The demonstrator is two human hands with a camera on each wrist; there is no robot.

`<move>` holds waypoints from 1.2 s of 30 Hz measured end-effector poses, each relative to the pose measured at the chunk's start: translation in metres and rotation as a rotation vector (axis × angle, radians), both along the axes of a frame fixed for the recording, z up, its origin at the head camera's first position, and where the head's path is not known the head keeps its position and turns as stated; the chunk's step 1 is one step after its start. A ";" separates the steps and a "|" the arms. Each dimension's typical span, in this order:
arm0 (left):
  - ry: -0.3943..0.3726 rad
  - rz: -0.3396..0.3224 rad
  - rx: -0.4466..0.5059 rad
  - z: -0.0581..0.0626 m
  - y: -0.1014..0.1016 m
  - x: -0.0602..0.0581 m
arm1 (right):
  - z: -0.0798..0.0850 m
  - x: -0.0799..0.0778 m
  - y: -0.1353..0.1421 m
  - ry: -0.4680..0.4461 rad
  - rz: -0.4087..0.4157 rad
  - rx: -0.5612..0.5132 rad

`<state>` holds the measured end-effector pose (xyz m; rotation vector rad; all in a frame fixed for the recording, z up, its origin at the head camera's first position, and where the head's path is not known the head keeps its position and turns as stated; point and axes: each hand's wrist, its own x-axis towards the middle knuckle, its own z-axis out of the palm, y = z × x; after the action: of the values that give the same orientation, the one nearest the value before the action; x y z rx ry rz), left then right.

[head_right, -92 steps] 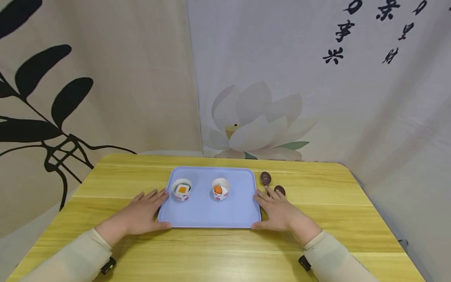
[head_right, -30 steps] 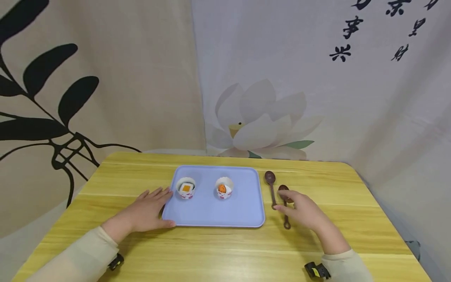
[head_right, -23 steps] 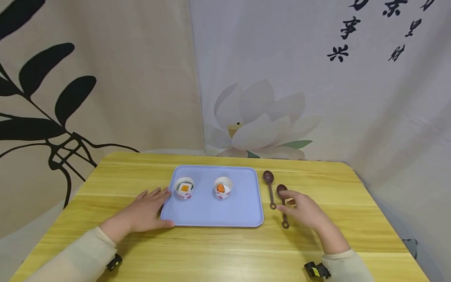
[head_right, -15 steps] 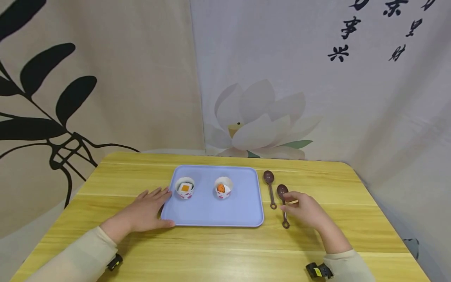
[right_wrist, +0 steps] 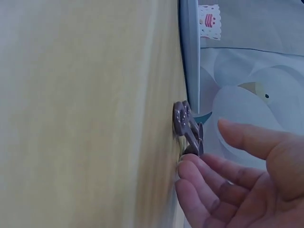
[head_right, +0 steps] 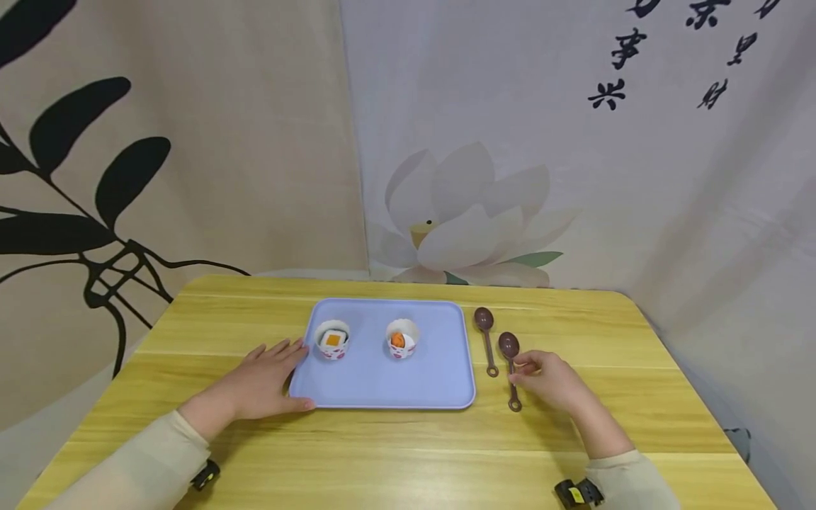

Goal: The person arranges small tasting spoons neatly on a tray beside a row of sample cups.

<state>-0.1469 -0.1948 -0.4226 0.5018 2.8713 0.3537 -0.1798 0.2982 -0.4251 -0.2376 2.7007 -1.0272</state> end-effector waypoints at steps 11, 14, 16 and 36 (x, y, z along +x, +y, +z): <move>-0.004 -0.005 0.002 0.002 -0.001 0.001 | 0.002 -0.001 -0.007 -0.127 -0.064 -0.106; -0.002 -0.005 0.001 0.002 -0.001 0.001 | 0.002 -0.001 -0.011 -0.157 -0.084 -0.139; -0.001 -0.006 0.001 0.002 -0.001 0.001 | 0.002 -0.002 -0.013 -0.170 -0.094 -0.148; -0.013 0.004 0.004 0.002 0.000 0.001 | -0.003 -0.003 -0.017 -0.230 -0.163 -0.171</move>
<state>-0.1461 -0.1949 -0.4209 0.4928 2.8603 0.3614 -0.1826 0.2816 -0.4283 0.0702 2.4595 -1.2502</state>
